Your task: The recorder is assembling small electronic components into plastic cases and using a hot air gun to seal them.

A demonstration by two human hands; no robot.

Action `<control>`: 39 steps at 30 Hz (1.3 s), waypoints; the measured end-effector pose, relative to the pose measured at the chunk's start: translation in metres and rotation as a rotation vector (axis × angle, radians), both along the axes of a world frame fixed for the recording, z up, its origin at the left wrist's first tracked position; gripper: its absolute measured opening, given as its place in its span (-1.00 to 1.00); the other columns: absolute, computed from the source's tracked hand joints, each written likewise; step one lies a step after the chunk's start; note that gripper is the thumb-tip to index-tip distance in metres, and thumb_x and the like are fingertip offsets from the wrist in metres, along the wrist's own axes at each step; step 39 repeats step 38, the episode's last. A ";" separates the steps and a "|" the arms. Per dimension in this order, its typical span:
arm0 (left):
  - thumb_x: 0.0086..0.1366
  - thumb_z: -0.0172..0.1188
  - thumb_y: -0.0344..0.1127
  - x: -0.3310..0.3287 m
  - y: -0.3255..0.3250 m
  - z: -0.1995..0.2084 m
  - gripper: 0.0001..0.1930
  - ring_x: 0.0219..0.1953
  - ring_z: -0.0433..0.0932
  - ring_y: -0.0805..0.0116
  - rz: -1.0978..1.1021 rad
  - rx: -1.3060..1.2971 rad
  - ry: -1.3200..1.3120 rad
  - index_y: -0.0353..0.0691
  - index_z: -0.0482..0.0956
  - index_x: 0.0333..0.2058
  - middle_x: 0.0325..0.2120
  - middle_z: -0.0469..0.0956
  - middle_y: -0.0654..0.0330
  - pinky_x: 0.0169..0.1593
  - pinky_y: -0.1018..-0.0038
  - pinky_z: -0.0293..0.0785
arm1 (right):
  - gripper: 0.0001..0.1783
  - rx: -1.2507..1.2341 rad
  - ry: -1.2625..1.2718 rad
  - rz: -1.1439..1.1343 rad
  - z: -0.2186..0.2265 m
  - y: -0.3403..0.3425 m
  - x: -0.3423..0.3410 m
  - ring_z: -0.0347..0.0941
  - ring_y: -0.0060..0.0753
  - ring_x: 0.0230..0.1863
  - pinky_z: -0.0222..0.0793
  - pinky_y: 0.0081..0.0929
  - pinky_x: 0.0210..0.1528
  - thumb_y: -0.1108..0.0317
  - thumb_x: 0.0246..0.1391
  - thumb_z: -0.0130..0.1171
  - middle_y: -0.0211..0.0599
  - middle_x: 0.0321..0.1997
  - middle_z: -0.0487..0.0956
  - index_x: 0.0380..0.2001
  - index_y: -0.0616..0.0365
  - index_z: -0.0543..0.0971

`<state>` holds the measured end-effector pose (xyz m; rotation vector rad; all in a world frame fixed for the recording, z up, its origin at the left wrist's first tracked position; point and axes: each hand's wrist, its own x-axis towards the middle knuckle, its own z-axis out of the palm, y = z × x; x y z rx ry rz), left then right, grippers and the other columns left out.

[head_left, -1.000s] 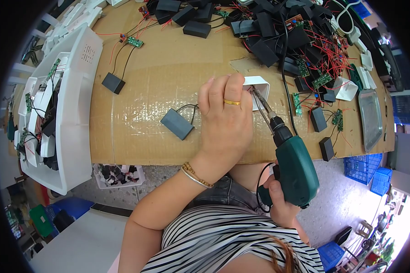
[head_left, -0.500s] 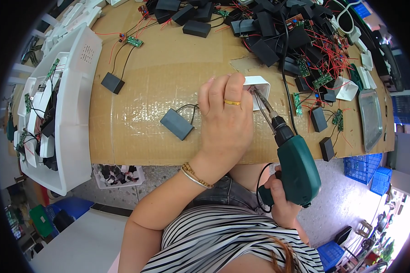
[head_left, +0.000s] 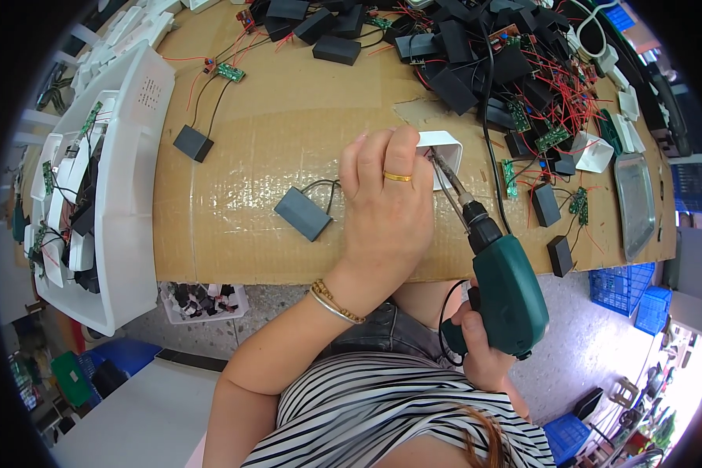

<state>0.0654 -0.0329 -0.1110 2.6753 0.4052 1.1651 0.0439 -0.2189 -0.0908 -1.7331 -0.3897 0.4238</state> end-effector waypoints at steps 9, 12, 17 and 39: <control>0.01 0.11 -0.45 0.001 0.000 0.000 -0.88 -0.09 0.21 0.14 0.008 -0.005 -0.015 -0.30 0.34 -0.50 -0.18 0.27 0.12 0.02 0.18 0.16 | -0.56 -0.028 0.081 -0.004 0.002 0.000 -0.001 0.36 -0.55 -0.49 0.27 -0.59 -0.37 0.40 -0.04 0.10 -0.26 -0.39 0.46 -0.09 0.39 0.32; 0.01 0.10 -0.46 0.000 0.000 0.001 -0.89 -0.09 0.21 0.14 0.003 -0.015 -0.006 -0.30 0.34 -0.49 -0.18 0.27 0.12 0.03 0.18 0.16 | -0.61 -0.005 0.054 -0.009 0.003 0.001 0.000 0.36 -0.54 -0.49 0.27 -0.57 -0.36 0.42 -0.04 0.08 -0.29 -0.44 0.45 -0.12 0.38 0.33; 0.01 0.10 -0.46 -0.001 0.000 0.001 -0.89 -0.08 0.21 0.13 0.000 -0.028 0.003 -0.30 0.34 -0.49 -0.18 0.27 0.12 0.03 0.17 0.16 | -0.64 -0.003 0.050 -0.042 0.002 0.002 -0.002 0.36 -0.54 -0.49 0.27 -0.57 -0.34 0.42 -0.05 0.10 -0.30 -0.48 0.45 -0.18 0.37 0.35; -0.05 0.12 -0.49 -0.001 0.001 0.005 -0.84 -0.07 0.20 0.11 -0.029 0.000 0.005 -0.35 0.33 -0.48 -0.16 0.24 0.08 0.04 0.15 0.13 | -0.30 -0.043 -0.181 -0.142 0.006 -0.019 -0.011 0.29 -0.59 -0.50 0.20 -0.60 -0.41 -0.08 -0.07 0.13 -0.37 -0.58 0.41 -0.07 0.31 0.30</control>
